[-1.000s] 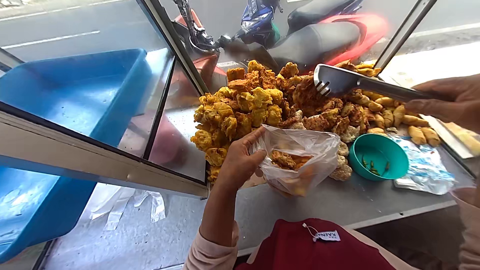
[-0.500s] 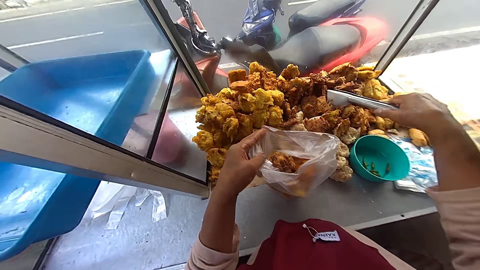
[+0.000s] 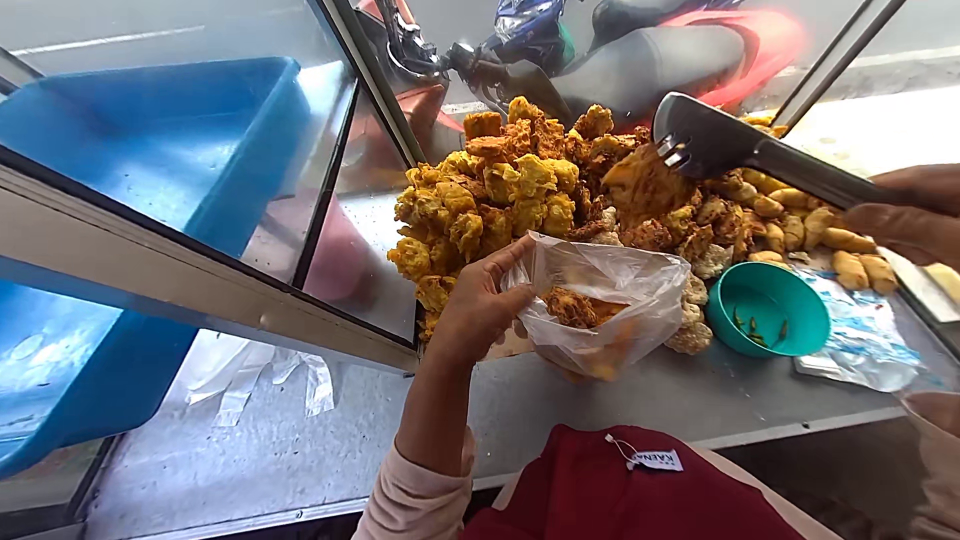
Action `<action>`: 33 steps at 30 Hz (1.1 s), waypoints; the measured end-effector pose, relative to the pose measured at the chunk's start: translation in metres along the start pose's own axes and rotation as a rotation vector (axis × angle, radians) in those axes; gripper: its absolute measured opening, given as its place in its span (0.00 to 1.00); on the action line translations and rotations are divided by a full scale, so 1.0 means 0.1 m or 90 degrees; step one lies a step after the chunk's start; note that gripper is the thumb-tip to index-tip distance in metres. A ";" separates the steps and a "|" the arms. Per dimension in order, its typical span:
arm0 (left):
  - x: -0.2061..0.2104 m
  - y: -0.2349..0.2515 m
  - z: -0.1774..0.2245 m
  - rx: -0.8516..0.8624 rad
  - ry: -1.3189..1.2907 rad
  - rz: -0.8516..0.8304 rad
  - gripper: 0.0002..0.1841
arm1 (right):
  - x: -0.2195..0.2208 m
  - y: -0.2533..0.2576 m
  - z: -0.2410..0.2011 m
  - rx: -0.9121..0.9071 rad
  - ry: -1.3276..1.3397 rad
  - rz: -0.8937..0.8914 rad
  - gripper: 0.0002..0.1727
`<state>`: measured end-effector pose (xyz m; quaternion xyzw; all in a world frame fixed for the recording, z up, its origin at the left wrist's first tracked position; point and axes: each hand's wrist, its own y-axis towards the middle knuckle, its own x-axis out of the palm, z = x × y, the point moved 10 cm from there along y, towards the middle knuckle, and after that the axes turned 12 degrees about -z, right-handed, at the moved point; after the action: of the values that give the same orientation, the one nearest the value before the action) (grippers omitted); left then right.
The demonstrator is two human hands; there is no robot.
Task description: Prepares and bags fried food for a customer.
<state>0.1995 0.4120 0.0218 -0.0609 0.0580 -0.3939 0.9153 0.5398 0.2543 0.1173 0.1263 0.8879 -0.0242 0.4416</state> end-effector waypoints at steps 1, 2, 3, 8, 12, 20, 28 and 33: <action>0.00 0.00 -0.01 0.000 -0.008 0.000 0.31 | 0.06 -0.08 -0.23 -0.016 0.018 -0.030 0.08; -0.01 0.00 -0.01 0.002 -0.014 -0.001 0.31 | 0.14 -0.12 -0.37 -0.063 0.020 -0.062 0.08; -0.01 0.00 -0.01 0.010 -0.016 -0.002 0.31 | 0.23 -0.13 -0.41 -0.137 -0.024 -0.076 0.13; -0.04 -0.07 0.00 0.030 0.005 0.017 0.33 | 0.32 0.06 -0.34 -0.106 -0.220 0.011 0.25; -0.01 -0.12 -0.02 0.022 0.008 0.019 0.33 | 0.22 0.41 -0.03 0.172 -0.337 0.064 0.18; 0.04 -0.11 0.01 0.033 -0.012 0.011 0.31 | 0.57 1.14 0.17 0.227 -0.429 0.010 0.16; 0.02 -0.07 0.03 0.008 -0.004 -0.015 0.32 | 0.22 0.94 0.36 0.224 -0.303 0.027 0.19; 0.06 0.01 0.07 -0.001 -0.007 -0.028 0.31 | -0.06 0.42 0.56 0.049 -0.040 -0.015 0.15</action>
<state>0.2054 0.4085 0.0285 -0.0650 0.0517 -0.4136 0.9066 0.5969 0.2850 0.0910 0.1316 0.8736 -0.0675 0.4637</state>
